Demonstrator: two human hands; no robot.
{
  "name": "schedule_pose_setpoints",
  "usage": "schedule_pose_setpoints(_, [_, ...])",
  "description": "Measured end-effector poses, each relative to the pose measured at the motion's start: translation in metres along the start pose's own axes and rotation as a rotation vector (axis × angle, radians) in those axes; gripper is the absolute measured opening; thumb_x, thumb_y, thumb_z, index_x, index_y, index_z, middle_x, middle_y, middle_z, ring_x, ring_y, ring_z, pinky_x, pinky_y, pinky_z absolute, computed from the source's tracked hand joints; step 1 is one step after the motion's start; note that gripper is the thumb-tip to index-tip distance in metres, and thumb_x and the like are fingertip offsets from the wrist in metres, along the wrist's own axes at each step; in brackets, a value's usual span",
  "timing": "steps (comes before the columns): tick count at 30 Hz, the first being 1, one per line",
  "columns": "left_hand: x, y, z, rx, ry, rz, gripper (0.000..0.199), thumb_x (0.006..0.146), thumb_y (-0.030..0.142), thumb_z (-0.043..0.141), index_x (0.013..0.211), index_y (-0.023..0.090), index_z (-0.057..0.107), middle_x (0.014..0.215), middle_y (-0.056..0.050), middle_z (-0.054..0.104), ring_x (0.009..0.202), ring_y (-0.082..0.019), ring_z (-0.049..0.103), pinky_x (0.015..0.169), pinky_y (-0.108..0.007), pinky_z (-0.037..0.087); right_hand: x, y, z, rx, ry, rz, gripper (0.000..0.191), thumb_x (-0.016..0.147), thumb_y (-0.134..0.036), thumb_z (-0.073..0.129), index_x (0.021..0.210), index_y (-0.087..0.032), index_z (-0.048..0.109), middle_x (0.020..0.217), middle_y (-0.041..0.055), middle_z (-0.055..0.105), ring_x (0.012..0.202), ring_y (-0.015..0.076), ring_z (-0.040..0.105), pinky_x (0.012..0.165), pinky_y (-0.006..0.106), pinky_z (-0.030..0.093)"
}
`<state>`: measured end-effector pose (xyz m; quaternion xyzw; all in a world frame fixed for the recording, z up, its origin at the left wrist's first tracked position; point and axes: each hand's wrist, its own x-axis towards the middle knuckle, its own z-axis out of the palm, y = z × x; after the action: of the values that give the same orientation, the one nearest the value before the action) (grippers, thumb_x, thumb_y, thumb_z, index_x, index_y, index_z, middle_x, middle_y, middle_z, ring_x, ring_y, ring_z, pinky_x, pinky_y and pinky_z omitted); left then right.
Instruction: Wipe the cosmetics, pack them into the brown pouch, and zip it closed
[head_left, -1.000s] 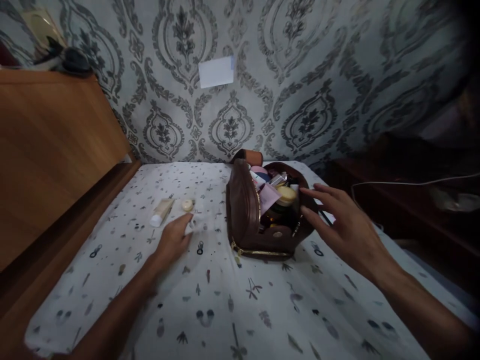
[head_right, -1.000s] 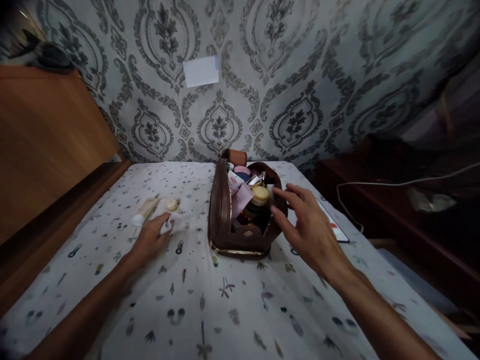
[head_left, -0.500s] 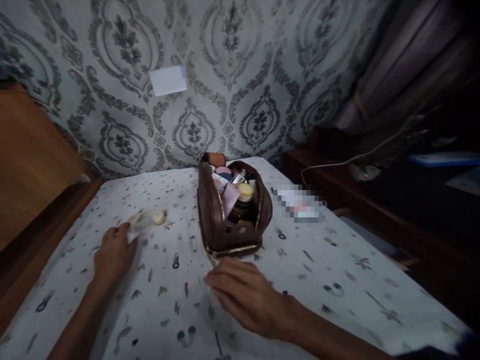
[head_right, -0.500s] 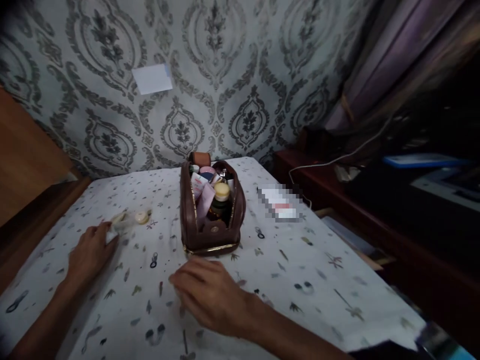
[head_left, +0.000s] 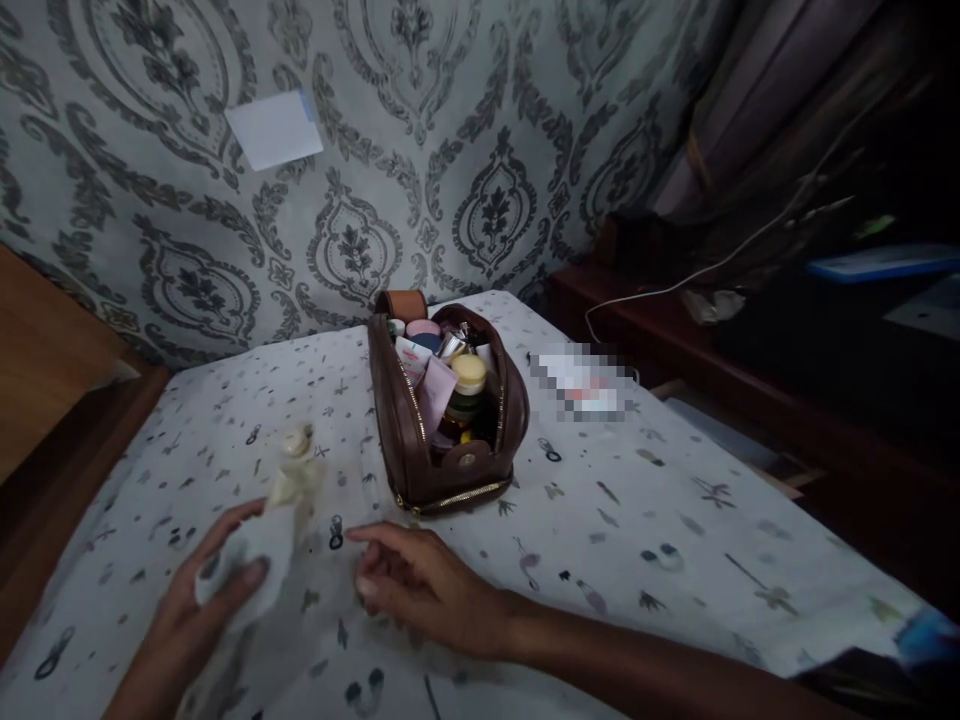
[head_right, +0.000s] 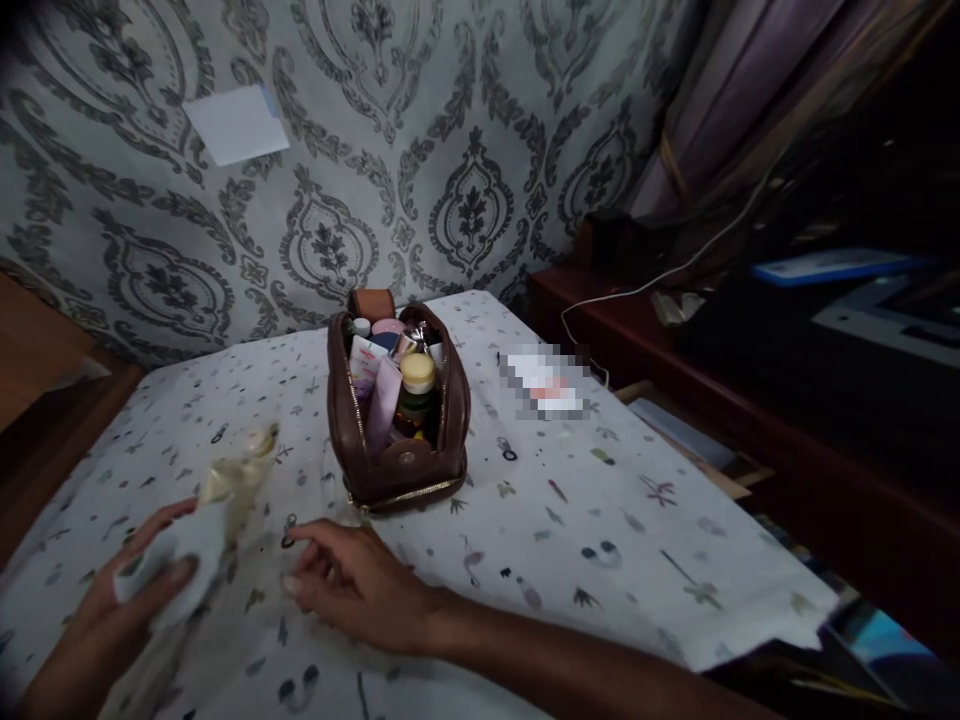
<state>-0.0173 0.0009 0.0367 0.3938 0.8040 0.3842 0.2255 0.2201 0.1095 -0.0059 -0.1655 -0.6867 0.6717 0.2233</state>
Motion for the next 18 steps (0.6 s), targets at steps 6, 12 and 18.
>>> schedule_pose_setpoints(6, [-0.028, 0.016, 0.022, -0.216, -0.473, 0.025, 0.062, 0.068, 0.063, 0.079, 0.115, 0.024, 0.07, 0.121, -0.008, 0.07, 0.113, -0.033, 0.063, 0.097, -0.037, 0.051, -0.002, 0.001, 0.005, 0.422, 0.068, 0.024, 0.061, 0.077, -0.061, 0.08, 0.122, -0.023, 0.066, 0.096, 0.0011, 0.066, 0.08, 0.012, 0.06, 0.076, 0.027, 0.049])
schedule_pose_setpoints(12, [-0.019, 0.014, 0.037, -0.253, -0.615, 0.072, 0.062, 0.064, 0.066, 0.079, 0.104, 0.02, 0.07, 0.082, -0.003, 0.068, 0.075, -0.022, 0.062, 0.067, -0.028, 0.051, -0.01, -0.008, 0.0, 0.266, 0.137, -0.054, 0.046, 0.078, -0.061, 0.077, 0.097, -0.019, 0.077, 0.087, 0.0017, 0.064, 0.078, 0.0148, 0.059, 0.075, 0.029, 0.048])
schedule_pose_setpoints(18, [-0.027, 0.005, 0.058, -0.136, -0.186, -0.134, 0.064, 0.072, 0.072, 0.068, 0.109, 0.019, 0.072, 0.114, -0.01, 0.074, 0.117, -0.035, 0.064, 0.105, -0.044, 0.05, -0.013, -0.001, -0.002, 0.171, 0.142, -0.126, 0.048, 0.083, -0.064, 0.071, 0.095, -0.017, 0.078, 0.081, 0.0014, 0.063, 0.075, 0.0146, 0.058, 0.074, 0.028, 0.049])
